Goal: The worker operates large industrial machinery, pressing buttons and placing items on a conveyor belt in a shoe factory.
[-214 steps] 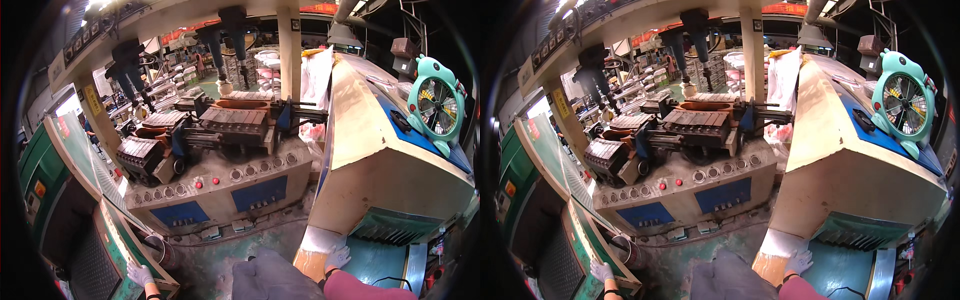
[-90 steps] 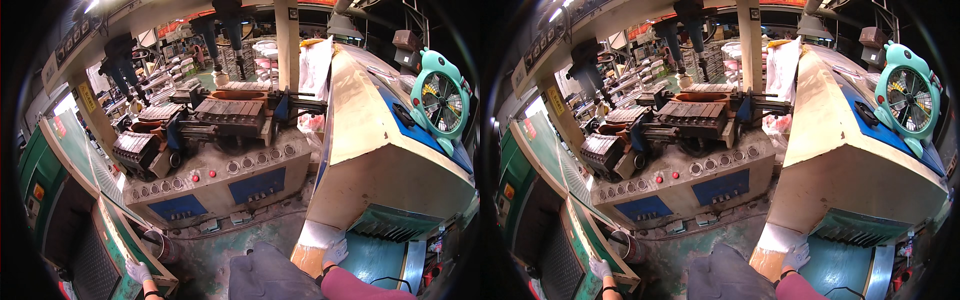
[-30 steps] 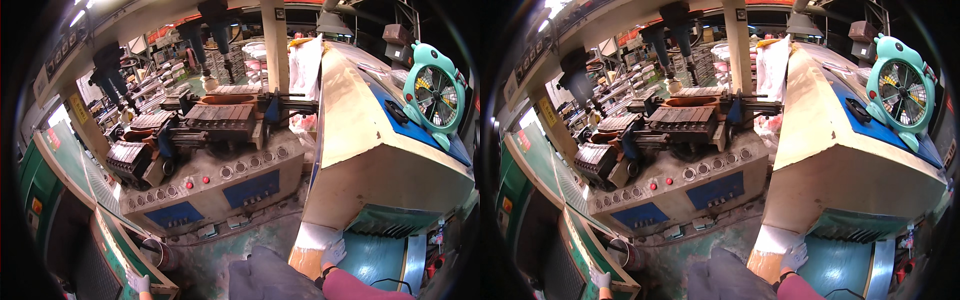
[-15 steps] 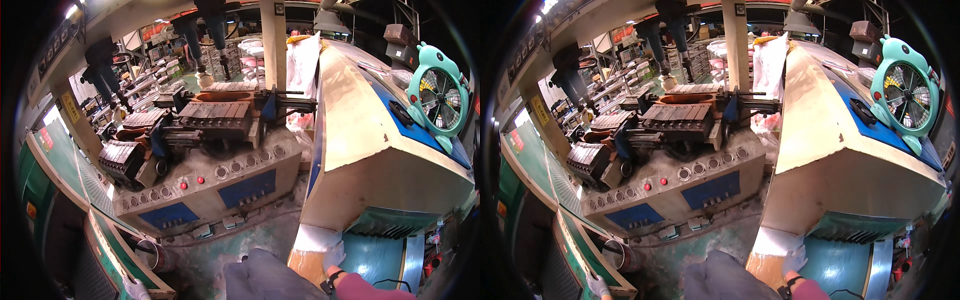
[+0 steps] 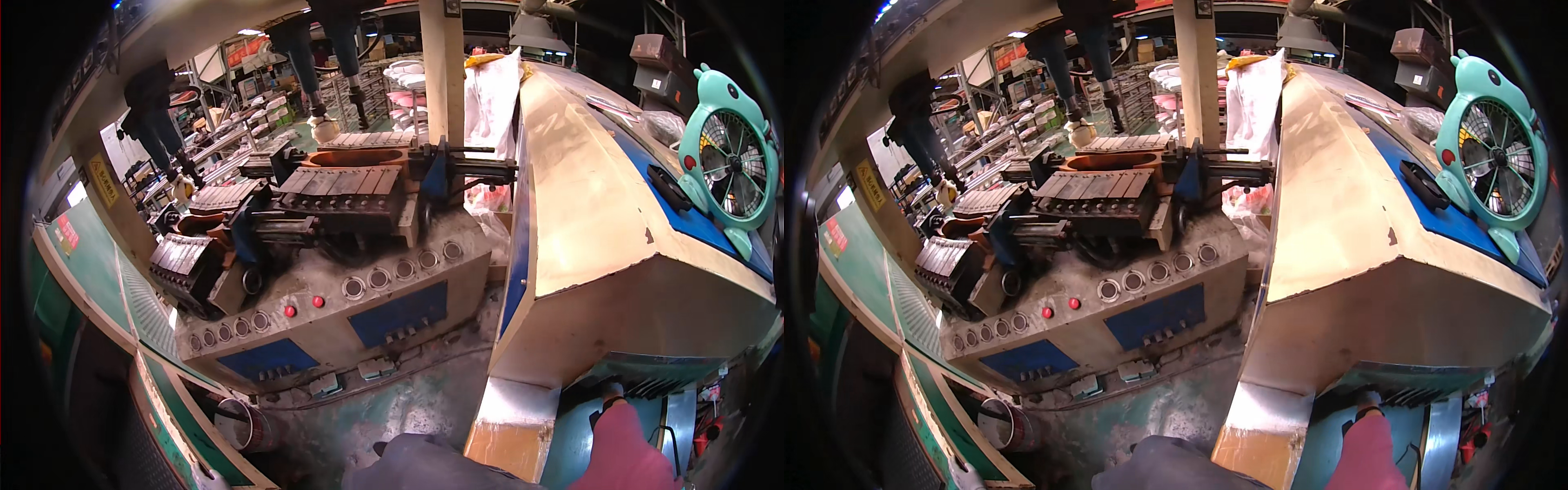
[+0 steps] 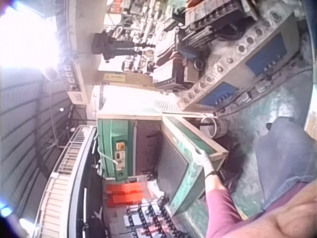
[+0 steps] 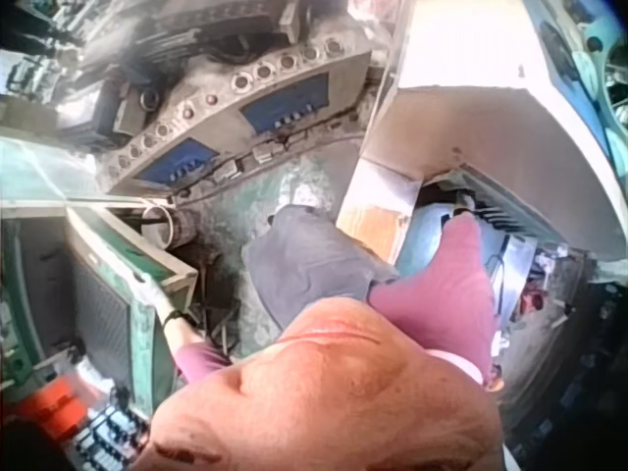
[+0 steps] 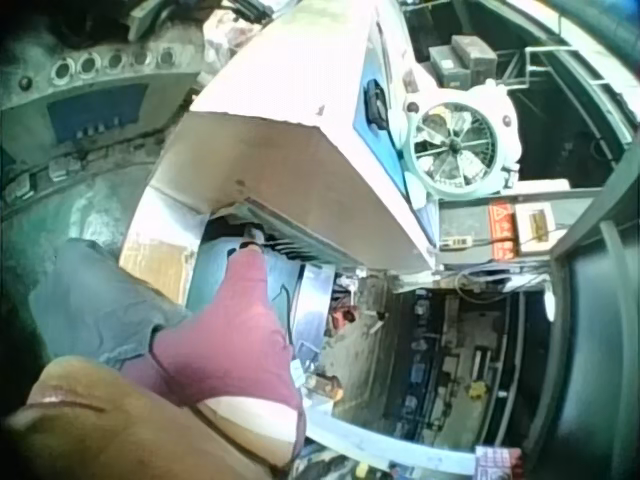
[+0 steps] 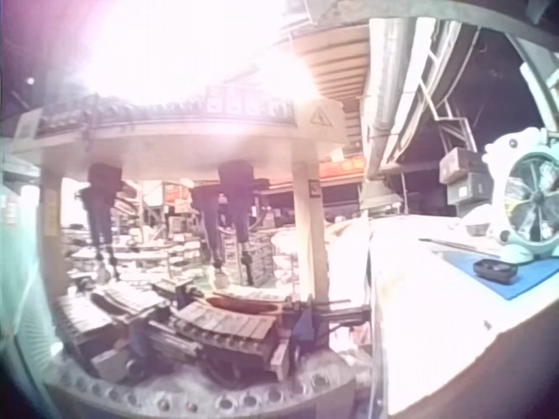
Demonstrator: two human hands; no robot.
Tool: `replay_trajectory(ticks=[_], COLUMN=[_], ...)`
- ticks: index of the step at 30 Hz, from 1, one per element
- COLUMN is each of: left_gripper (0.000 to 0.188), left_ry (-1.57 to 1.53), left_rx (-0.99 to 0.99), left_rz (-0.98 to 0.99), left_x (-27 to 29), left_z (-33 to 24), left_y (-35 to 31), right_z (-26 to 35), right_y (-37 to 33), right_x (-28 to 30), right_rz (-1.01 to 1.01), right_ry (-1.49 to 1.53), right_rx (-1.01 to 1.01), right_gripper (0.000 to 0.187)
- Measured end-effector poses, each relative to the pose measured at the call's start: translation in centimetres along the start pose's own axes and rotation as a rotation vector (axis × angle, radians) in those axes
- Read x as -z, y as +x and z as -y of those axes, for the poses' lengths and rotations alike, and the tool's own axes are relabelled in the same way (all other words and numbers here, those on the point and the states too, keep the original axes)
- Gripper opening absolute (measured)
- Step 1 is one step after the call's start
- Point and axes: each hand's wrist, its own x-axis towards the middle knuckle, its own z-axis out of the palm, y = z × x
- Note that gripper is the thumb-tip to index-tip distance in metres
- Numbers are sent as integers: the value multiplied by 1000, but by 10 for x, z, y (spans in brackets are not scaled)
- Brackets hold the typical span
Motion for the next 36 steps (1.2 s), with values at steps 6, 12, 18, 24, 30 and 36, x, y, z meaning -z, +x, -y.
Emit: replay_trajectory(ticks=[6,12,18,24,30,36], left_gripper=[41,41,43,44,45,52], left_ry=[23,20,-13,18,15,20], left_rx=[0,-53,-11,-16,40,132], left_rz=[17,-58,-37,-24,-46,32], left_x=[17,14,25,17,-11,-39], left_z=[-17,-7,-12,-9,33,61], left_y=[1,-9,-7,-1,-3,3], right_z=[16,38,67,116,211,229], right_y=[-3,-24,-56,-82,-181,-179], right_x=[-16,-20,-40,-51,84,48], right_rz=[65,18,-76,-299,43,-326], right_ry=[66,160,308,508,616,566], right_rx=[70,98,163,312,-195,-219], right_gripper=[48,49,51,52,68,69])
